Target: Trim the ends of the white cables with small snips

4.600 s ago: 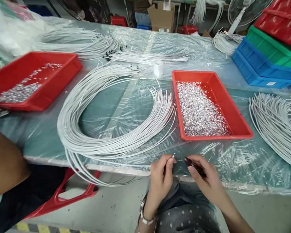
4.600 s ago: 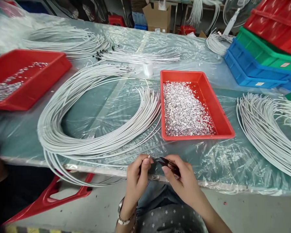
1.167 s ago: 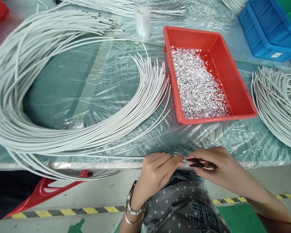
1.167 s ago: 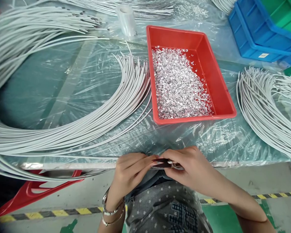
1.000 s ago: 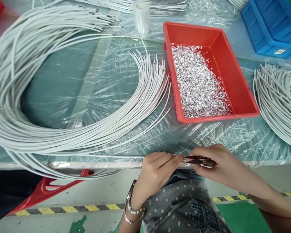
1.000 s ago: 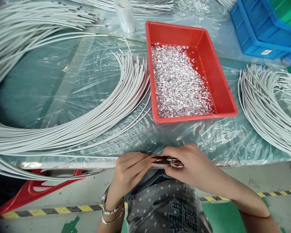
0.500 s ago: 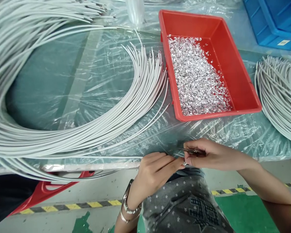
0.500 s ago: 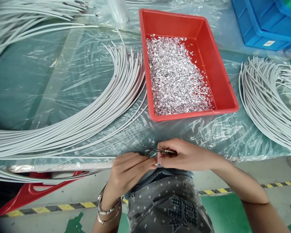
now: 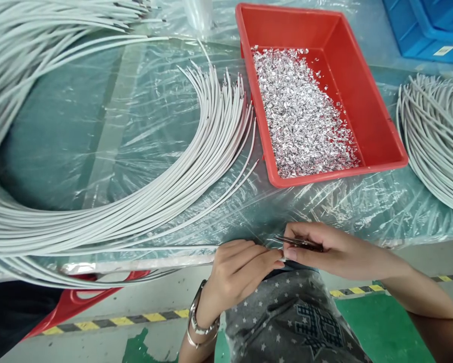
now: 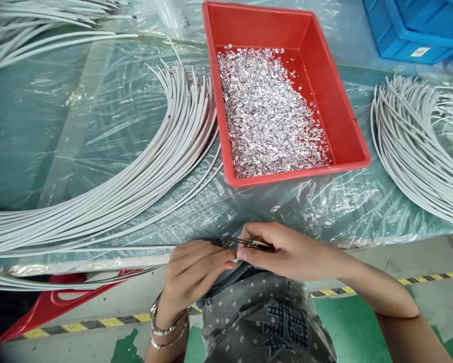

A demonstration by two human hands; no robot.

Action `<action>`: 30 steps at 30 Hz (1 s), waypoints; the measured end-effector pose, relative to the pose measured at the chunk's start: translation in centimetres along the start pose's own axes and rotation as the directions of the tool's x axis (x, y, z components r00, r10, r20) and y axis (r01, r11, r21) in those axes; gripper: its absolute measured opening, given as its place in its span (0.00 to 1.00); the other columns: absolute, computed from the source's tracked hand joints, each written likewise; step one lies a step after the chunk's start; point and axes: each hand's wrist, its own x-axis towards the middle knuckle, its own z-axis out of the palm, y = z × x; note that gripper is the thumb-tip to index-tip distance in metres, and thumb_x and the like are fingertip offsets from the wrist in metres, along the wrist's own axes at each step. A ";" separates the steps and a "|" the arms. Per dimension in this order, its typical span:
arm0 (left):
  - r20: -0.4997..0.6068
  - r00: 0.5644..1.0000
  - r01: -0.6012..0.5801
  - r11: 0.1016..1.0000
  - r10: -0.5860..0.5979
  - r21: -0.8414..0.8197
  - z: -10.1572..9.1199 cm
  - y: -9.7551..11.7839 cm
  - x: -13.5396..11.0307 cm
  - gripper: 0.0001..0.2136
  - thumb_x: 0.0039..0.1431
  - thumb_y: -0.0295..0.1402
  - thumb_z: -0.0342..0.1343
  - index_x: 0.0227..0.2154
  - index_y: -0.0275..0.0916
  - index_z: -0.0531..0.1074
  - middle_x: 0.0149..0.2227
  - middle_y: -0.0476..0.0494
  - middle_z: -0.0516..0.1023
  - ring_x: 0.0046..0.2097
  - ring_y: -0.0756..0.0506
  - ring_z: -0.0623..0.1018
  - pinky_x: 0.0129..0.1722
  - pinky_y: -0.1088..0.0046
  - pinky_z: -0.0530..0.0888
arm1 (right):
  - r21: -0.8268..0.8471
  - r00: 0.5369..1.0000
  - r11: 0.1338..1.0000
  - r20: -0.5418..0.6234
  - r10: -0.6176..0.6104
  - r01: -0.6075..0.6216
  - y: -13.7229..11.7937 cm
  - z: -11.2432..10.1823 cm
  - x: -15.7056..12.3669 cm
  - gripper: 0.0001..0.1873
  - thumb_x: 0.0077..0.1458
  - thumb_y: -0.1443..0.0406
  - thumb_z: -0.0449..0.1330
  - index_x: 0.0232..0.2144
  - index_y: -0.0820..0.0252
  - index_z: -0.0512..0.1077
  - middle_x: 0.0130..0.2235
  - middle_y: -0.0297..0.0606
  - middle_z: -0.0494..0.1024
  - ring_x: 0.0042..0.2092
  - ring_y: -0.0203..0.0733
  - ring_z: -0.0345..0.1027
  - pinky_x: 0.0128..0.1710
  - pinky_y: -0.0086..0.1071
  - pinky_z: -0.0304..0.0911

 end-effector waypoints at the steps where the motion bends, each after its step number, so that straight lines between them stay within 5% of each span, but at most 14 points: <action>1: -0.007 1.000 -0.003 1.000 0.003 -0.002 0.0 0.0 0.0 0.04 0.67 0.26 0.56 0.37 0.32 0.75 0.27 0.45 0.80 0.24 0.49 0.72 0.23 0.72 0.65 | 0.012 1.000 1.000 -0.016 -0.008 0.008 0.1 0.2 0.0 0.11 0.66 0.59 0.58 0.34 0.59 0.65 0.29 0.27 0.58 0.29 0.31 0.49 0.27 0.27 0.47; 9: -0.080 0.997 -0.003 0.999 0.001 -0.032 0.2 0.1 0.1 0.04 0.67 0.26 0.56 0.36 0.32 0.74 0.27 0.43 0.81 0.22 0.49 0.72 0.22 0.72 0.65 | -0.011 0.969 0.991 -0.209 -0.134 0.135 0.4 2.5 -0.6 0.12 0.69 0.61 0.53 0.32 0.58 0.63 0.28 0.27 0.56 0.28 0.32 0.49 0.27 0.27 0.49; 13: -0.153 0.985 0.064 0.995 -0.075 -0.073 0.5 0.2 0.1 0.06 0.68 0.28 0.54 0.35 0.35 0.73 0.24 0.47 0.79 0.21 0.50 0.71 0.22 0.74 0.65 | -0.193 0.829 0.905 -0.362 -0.426 0.380 1.9 4.1 -0.3 0.04 0.68 0.69 0.53 0.42 0.54 0.66 0.27 0.26 0.59 0.24 0.29 0.51 0.21 0.23 0.50; 16: -0.164 0.978 0.116 0.990 -0.128 -0.078 0.5 0.4 0.1 0.07 0.69 0.29 0.52 0.35 0.36 0.72 0.22 0.49 0.77 0.19 0.51 0.70 0.21 0.75 0.65 | -0.281 0.709 0.833 -0.438 -0.553 0.476 3.1 5.1 0.5 0.15 0.63 0.72 0.56 0.50 0.52 0.65 0.25 0.24 0.57 0.22 0.28 0.51 0.18 0.22 0.49; 23: -0.158 0.968 0.185 0.979 -0.197 -0.087 0.2 0.5 0.0 0.06 0.68 0.28 0.53 0.34 0.38 0.71 0.23 0.49 0.77 0.19 0.51 0.70 0.21 0.76 0.65 | -0.424 0.564 0.774 -0.530 -0.633 0.469 3.0 5.7 1.9 0.07 0.60 0.73 0.60 0.38 0.57 0.70 0.26 0.26 0.71 0.22 0.27 0.60 0.21 0.22 0.56; 30: -0.140 0.973 0.169 0.978 -0.185 -0.122 0.1 0.5 -0.1 0.08 0.69 0.30 0.51 0.33 0.38 0.71 0.22 0.50 0.76 0.18 0.52 0.69 0.20 0.77 0.65 | -0.528 0.546 0.735 -0.499 -0.673 0.424 2.7 5.7 1.2 0.08 0.62 0.74 0.57 0.39 0.57 0.70 0.27 0.27 0.75 0.22 0.28 0.62 0.21 0.23 0.58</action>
